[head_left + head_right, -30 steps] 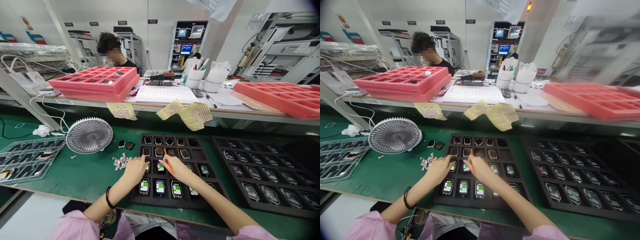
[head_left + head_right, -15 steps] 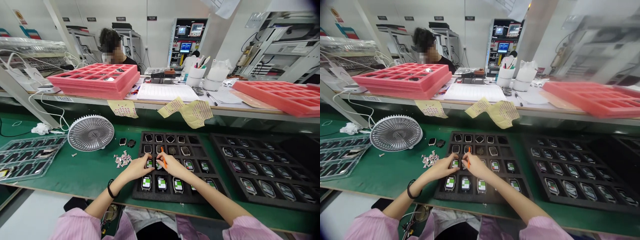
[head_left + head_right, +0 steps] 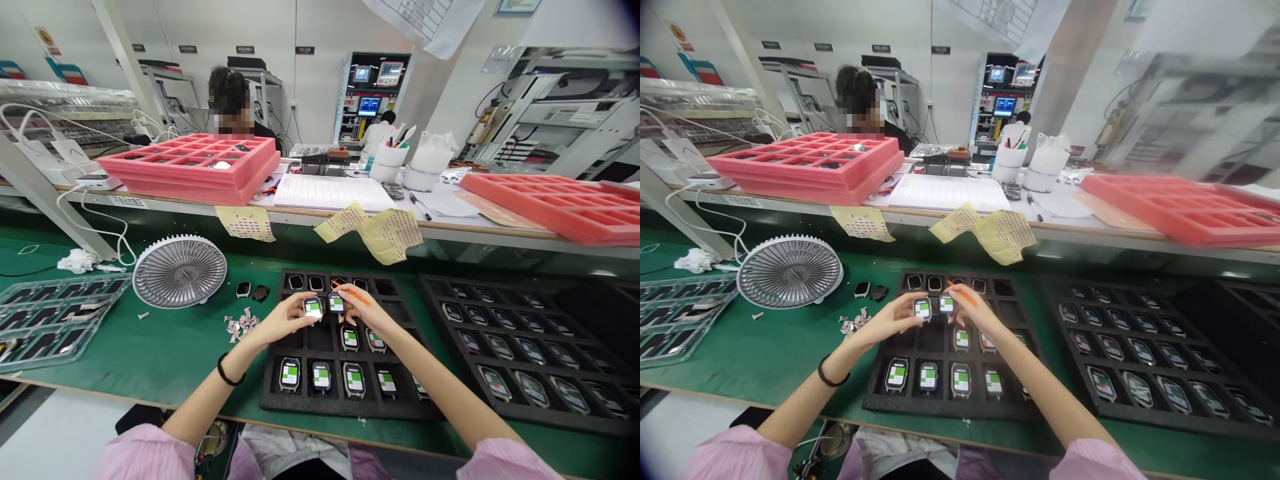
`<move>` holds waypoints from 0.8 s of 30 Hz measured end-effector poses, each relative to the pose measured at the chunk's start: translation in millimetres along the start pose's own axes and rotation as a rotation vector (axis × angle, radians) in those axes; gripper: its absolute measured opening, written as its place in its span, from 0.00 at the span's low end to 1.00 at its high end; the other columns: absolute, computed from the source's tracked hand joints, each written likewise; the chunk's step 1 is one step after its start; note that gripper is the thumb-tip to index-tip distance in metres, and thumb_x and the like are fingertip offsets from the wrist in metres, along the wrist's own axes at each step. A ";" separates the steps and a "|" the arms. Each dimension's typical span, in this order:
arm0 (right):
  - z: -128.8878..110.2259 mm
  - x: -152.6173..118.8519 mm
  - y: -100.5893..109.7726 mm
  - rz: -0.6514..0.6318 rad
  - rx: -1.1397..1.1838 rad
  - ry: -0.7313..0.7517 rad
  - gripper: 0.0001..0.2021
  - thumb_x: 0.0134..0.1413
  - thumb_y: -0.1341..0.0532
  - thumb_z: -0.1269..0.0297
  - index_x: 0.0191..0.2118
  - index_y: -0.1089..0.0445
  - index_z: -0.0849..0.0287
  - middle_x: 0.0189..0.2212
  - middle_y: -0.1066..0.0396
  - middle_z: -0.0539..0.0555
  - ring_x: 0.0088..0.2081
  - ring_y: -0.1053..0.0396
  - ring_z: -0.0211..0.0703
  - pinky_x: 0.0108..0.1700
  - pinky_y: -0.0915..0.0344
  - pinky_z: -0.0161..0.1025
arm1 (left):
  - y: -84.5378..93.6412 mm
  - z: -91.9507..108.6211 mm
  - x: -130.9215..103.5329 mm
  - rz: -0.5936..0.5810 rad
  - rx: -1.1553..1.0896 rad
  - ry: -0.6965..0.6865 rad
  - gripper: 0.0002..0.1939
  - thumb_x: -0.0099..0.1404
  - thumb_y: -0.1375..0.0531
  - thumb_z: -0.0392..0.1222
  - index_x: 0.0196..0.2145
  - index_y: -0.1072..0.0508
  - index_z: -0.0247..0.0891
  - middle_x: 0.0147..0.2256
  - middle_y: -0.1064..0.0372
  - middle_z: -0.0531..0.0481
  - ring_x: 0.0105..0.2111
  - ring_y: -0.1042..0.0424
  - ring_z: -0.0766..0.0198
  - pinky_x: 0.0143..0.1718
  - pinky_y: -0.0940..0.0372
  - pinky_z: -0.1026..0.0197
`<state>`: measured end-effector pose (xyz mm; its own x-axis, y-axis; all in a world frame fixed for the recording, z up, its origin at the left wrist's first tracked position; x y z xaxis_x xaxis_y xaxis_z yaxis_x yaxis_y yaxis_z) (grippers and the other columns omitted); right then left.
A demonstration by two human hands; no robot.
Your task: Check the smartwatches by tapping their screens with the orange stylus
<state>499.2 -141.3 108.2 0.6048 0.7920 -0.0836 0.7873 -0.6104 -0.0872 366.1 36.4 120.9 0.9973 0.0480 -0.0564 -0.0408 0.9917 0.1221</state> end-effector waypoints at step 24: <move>17.4 -5.9 18.4 0.080 -0.097 0.094 0.12 0.54 0.39 0.55 0.42 0.31 0.55 0.31 0.32 0.49 0.21 0.32 0.34 0.21 0.40 0.33 | -30.5 -29.0 35.8 0.210 -0.047 -0.144 0.18 0.62 0.42 0.50 0.45 0.31 0.36 0.43 0.29 0.43 0.41 0.28 0.58 0.35 0.32 0.62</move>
<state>508.0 -157.4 89.8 0.6713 0.7412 0.0068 0.7411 -0.6713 0.0123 401.3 11.4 86.4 0.9650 0.2393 0.1072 -0.2474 0.9664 0.0695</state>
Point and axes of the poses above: each hand's wrist, its own x-axis towards the middle knuckle, its own y-axis out of the back of the hand, z = x × y, the point moved 1 cm from there along x, towards the middle knuckle
